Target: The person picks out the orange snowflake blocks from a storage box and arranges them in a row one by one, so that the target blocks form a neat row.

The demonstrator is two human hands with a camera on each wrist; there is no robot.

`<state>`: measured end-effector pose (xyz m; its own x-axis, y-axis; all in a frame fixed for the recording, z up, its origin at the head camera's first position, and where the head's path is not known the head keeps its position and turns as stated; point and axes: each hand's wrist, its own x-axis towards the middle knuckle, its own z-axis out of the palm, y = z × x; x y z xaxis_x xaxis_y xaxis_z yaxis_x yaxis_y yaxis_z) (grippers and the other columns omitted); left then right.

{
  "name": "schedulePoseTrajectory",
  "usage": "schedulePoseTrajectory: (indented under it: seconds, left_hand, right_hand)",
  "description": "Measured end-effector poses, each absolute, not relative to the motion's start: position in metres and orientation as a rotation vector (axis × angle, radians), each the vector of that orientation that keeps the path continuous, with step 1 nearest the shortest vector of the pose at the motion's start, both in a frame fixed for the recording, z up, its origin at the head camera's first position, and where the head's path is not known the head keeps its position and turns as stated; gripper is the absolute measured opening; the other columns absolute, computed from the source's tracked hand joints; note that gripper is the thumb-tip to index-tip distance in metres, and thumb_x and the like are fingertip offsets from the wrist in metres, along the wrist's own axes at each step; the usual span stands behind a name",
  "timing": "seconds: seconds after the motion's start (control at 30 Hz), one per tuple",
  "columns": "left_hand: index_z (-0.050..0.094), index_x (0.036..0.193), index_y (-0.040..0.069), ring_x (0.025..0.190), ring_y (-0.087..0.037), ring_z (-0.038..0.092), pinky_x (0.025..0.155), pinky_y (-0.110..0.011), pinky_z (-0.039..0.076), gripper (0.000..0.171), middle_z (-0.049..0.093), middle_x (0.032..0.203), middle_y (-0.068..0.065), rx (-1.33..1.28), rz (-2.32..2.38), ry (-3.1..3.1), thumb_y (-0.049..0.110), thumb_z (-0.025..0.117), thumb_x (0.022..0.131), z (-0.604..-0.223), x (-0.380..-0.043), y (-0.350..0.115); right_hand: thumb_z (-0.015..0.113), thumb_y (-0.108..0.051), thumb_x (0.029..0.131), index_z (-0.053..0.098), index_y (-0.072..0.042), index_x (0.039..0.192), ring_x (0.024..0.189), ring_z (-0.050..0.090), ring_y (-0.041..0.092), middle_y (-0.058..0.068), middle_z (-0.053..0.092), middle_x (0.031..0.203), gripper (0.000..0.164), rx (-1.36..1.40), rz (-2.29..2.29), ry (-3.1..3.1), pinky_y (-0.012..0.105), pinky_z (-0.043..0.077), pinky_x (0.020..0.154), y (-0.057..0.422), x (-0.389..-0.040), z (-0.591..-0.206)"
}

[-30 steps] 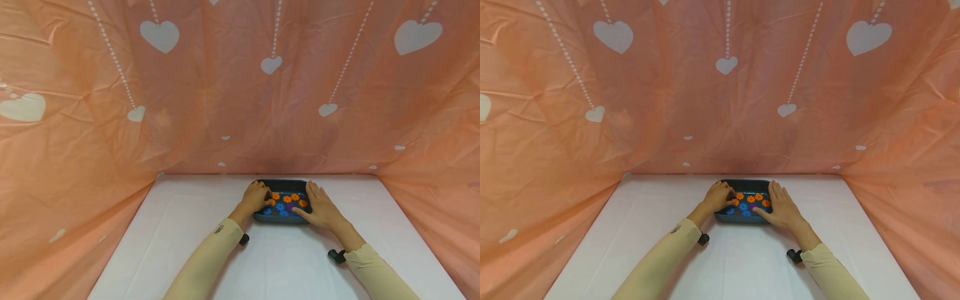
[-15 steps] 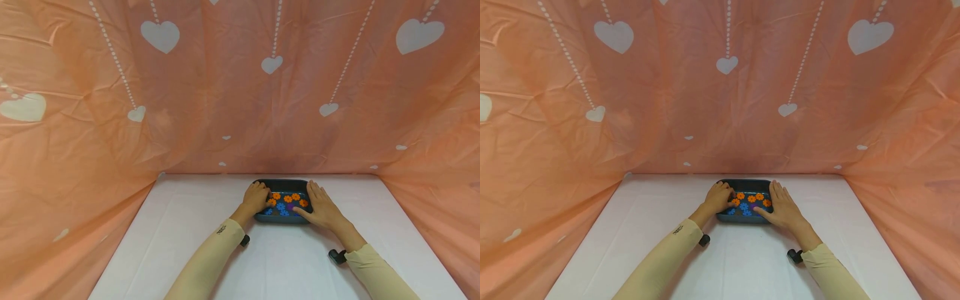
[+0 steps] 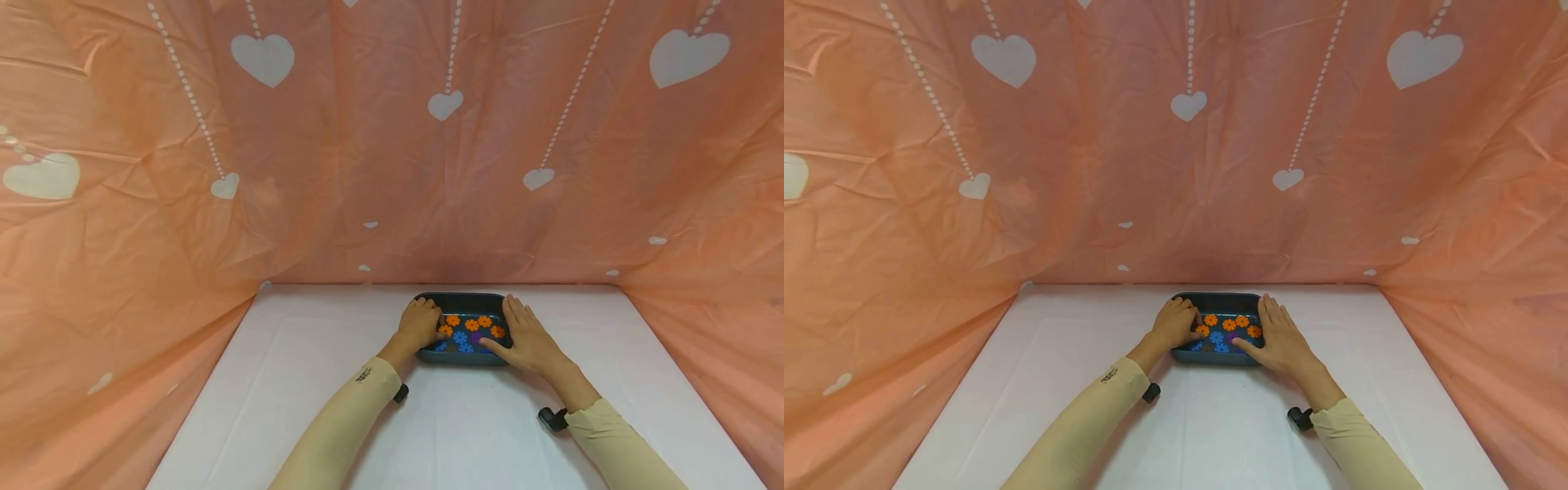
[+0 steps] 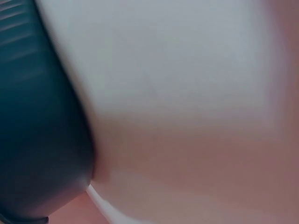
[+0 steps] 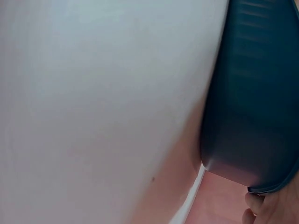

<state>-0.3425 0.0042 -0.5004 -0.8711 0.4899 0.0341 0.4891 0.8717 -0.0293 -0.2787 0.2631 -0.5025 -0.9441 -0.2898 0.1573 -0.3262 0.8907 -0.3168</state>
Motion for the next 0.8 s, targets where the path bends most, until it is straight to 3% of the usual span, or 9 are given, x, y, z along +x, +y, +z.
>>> schedulePoseTrajectory:
  seconds: [0.33, 0.6, 0.8]
  left_hand:
    - [0.076, 0.111, 0.023, 0.118, -0.021, 0.061, 0.110, -0.037, 0.045, 0.034, 0.066, 0.119, 0.001, -0.819, -0.140, -2.974, 0.053, 0.078, 0.095, -0.500, -0.348, 0.000]
    - [0.073, 0.118, 0.015, 0.124, -0.025, 0.061, 0.114, -0.042, 0.045, 0.032, 0.064, 0.126, -0.004, -0.874, -0.626, -2.903, 0.039, 0.081, 0.097, -0.491, -0.346, -0.016]
    - [0.071, 0.120, 0.016, 0.126, -0.027, 0.061, 0.115, -0.049, 0.045, 0.031, 0.063, 0.130, -0.005, -0.864, -0.721, -2.852, 0.035, 0.081, 0.097, -0.478, -0.341, -0.035]
  right_hand:
    - [0.064, -0.064, 0.099, 0.021, 0.017, 0.162, 0.160, 0.017, 0.052, 0.037, 0.016, 0.171, 0.111, 0.489, 0.526, -2.955, 0.062, 0.013, 0.129, 0.261, -0.280, -0.500]
    - [0.062, -0.065, 0.100, 0.020, 0.017, 0.162, 0.160, 0.017, 0.051, 0.036, 0.016, 0.171, 0.111, 0.485, 0.505, -2.961, 0.061, 0.013, 0.129, 0.262, -0.281, -0.501]
    - [0.064, -0.064, 0.099, 0.021, 0.017, 0.162, 0.159, 0.019, 0.052, 0.036, 0.018, 0.171, 0.111, 0.482, 0.494, -2.946, 0.062, 0.015, 0.129, 0.263, -0.281, -0.504]
